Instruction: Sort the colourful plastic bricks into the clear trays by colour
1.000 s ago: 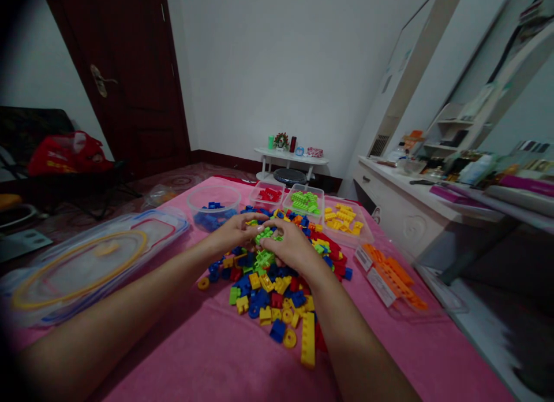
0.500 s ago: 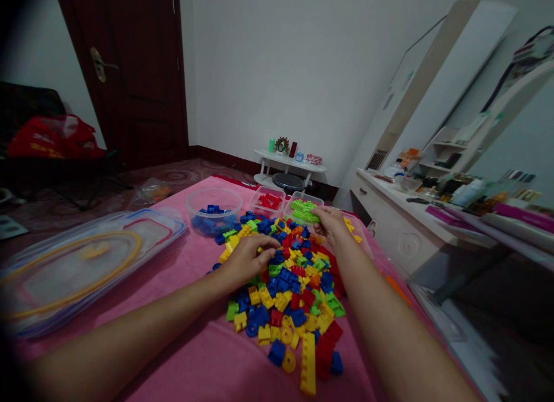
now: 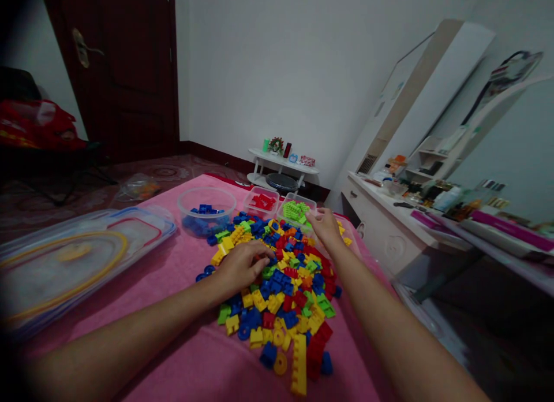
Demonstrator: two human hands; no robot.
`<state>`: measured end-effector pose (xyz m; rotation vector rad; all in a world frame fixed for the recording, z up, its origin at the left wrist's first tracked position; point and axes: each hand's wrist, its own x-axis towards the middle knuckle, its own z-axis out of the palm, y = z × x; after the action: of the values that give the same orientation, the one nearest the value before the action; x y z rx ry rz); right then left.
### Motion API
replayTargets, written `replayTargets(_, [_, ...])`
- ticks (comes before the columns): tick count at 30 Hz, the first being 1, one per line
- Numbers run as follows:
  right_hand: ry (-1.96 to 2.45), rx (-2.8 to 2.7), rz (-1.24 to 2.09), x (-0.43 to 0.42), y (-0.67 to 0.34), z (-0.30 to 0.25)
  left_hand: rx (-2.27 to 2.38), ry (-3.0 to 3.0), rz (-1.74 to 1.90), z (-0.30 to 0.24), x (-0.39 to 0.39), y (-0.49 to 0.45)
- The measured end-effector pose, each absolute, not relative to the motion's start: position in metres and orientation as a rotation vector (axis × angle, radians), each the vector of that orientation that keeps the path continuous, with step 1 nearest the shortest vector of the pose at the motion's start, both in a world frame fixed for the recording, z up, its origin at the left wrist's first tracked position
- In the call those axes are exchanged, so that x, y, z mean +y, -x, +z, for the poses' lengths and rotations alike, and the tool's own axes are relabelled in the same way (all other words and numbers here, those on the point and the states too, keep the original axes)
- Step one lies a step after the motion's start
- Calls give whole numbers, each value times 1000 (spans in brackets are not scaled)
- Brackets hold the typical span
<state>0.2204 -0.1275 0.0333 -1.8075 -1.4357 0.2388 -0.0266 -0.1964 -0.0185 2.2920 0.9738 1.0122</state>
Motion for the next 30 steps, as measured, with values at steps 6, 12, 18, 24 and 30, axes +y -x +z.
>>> replayTargets(6, [1743,-1488,57,-186,-233,-14,620,-2591,1009,4,-239,12])
replayTargets(12, [1752,-1549,-61,-211,-220,-28,85,-2946,726,-5,-283,-6])
replayTargets(18, [2026,-1453,145,-210,-233,-42,225,-3025,665,-16,-279,-9])
replayTargets(24, [2067,-1364,236,-211,-228,-43,431,-3055,738,-6,-269,-6])
replayTargets(30, [1820,-1442,289,-196,-209,-37,743,-2974,789,16,-242,12])
